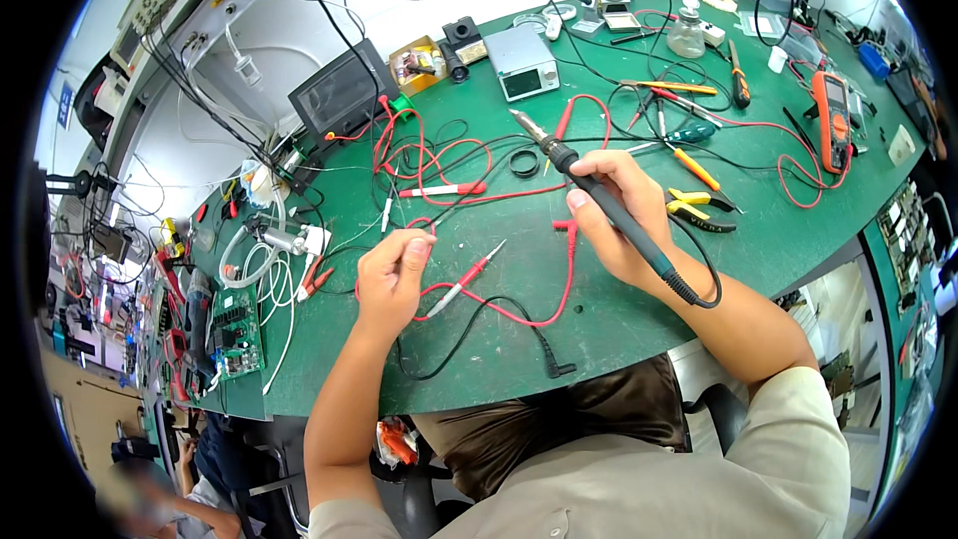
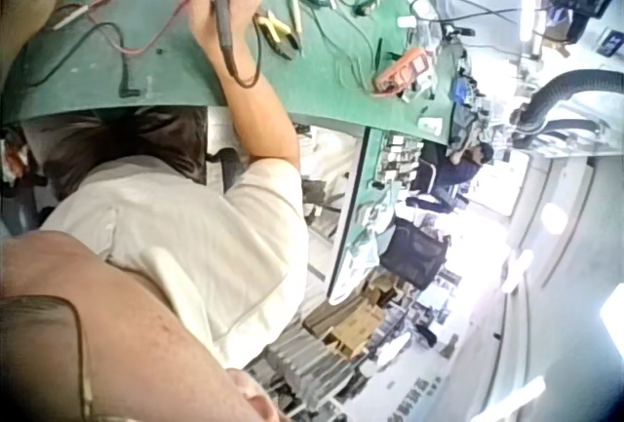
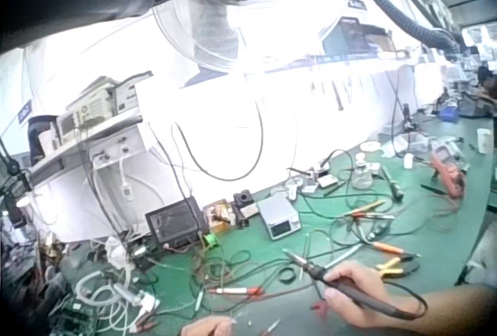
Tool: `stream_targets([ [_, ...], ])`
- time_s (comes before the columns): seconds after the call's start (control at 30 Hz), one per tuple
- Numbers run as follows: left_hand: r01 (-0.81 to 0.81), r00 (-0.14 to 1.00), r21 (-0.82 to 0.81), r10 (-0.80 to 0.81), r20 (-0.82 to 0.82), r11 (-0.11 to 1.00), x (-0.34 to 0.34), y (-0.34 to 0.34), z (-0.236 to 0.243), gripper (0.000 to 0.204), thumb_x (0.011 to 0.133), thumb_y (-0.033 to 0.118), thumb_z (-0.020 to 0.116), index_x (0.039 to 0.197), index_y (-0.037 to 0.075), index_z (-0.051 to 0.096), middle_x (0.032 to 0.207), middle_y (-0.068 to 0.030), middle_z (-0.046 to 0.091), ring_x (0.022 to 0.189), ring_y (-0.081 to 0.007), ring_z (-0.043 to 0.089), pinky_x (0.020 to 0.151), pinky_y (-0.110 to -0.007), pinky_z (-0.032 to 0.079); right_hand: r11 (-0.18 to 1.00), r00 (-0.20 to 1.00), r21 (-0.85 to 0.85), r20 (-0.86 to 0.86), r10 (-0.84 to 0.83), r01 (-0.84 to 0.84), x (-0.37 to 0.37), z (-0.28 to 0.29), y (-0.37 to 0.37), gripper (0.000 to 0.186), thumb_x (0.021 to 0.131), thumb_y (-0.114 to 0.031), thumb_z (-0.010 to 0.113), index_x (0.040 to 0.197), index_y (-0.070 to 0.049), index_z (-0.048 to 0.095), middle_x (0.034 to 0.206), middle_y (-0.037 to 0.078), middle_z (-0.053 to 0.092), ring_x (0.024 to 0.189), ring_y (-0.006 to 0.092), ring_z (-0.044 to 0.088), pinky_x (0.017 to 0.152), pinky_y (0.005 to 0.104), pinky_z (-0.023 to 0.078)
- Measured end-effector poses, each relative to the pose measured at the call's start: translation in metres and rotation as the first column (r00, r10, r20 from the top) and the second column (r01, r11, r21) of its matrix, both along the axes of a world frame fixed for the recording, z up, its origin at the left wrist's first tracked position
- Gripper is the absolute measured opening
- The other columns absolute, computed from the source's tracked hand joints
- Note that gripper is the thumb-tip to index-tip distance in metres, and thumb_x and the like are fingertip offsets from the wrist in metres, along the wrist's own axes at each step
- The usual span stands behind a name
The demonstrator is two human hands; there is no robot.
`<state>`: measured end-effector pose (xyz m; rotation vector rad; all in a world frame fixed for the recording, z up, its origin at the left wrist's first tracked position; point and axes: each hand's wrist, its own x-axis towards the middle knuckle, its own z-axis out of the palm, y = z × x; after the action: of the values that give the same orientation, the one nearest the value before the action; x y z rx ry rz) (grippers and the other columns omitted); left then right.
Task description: The person uses multimeter probes and a soldering iron to test and work on electronic components on a circuit board at a repair bench.
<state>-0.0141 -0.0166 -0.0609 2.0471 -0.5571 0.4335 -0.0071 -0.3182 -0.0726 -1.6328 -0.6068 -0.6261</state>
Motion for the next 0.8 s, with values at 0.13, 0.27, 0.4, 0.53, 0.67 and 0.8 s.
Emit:
stream_targets([
  [0.13,-0.038,0.995,-0.123,0.026,-0.096,0.992,0.001,0.009,-0.008,0.016,0.102,0.007,0.047,0.104,-0.001,0.061,0.069,0.0024,0.048,0.058,-0.0047,0.037,0.053,-0.026,0.032,1.000,1.000,-0.007,0.010,-0.014,0.014,-0.002,0.000,0.002,0.025,0.093,-0.007,0.064,0.115,0.001,0.056,0.093,0.007,0.060,0.073,0.0090,0.053,0.065,0.0248,0.046],
  [0.27,-0.028,0.977,-0.228,-0.022,-0.213,0.973,0.003,0.013,-0.010,0.009,0.100,0.003,0.043,0.100,0.001,0.052,0.073,0.0026,0.044,0.064,-0.0052,0.034,0.057,-0.025,0.029,1.000,1.000,-0.003,-0.011,-0.019,0.019,-0.005,0.005,0.004,0.025,0.093,-0.008,0.065,0.115,0.001,0.056,0.094,0.008,0.061,0.075,0.0109,0.056,0.067,0.0267,0.048],
  [0.4,-0.007,0.952,-0.282,-0.080,-0.295,0.959,0.005,0.011,-0.012,0.006,0.101,0.004,0.046,0.099,0.002,0.051,0.074,0.0022,0.043,0.066,-0.0065,0.035,0.060,-0.025,0.031,1.000,0.999,0.000,-0.030,-0.017,0.017,-0.005,0.004,0.003,0.024,0.093,-0.008,0.065,0.114,0.000,0.057,0.093,0.009,0.062,0.075,0.0115,0.057,0.068,0.0273,0.049],
  [0.53,0.028,0.950,-0.396,-0.148,-0.276,0.918,0.007,0.004,-0.013,0.007,0.104,0.008,0.050,0.103,0.002,0.053,0.074,0.0030,0.045,0.065,-0.0056,0.037,0.059,-0.024,0.032,0.999,0.999,0.001,-0.009,-0.036,0.036,-0.005,0.005,0.003,0.025,0.093,-0.009,0.066,0.113,0.001,0.057,0.092,0.009,0.062,0.075,0.0126,0.058,0.068,0.0280,0.049],
  [0.67,0.051,0.946,-0.274,-0.134,-0.295,0.961,0.004,0.007,-0.012,0.009,0.106,0.011,0.051,0.107,0.002,0.052,0.075,0.0042,0.046,0.063,-0.0039,0.038,0.056,-0.022,0.031,0.999,0.999,0.012,-0.019,-0.044,0.044,-0.005,0.005,0.002,0.025,0.092,-0.010,0.066,0.113,0.001,0.058,0.091,0.009,0.061,0.075,0.0131,0.058,0.068,0.0283,0.049],
  [0.8,0.087,0.929,-0.223,-0.160,-0.335,0.971,0.000,0.010,-0.012,0.010,0.106,0.012,0.050,0.109,0.003,0.051,0.074,0.0050,0.046,0.062,-0.0028,0.037,0.055,-0.021,0.030,0.998,0.998,-0.004,-0.018,-0.057,0.057,-0.005,0.005,0.001,0.025,0.092,-0.009,0.067,0.113,0.001,0.058,0.090,0.009,0.061,0.074,0.0133,0.058,0.068,0.0284,0.049],
])
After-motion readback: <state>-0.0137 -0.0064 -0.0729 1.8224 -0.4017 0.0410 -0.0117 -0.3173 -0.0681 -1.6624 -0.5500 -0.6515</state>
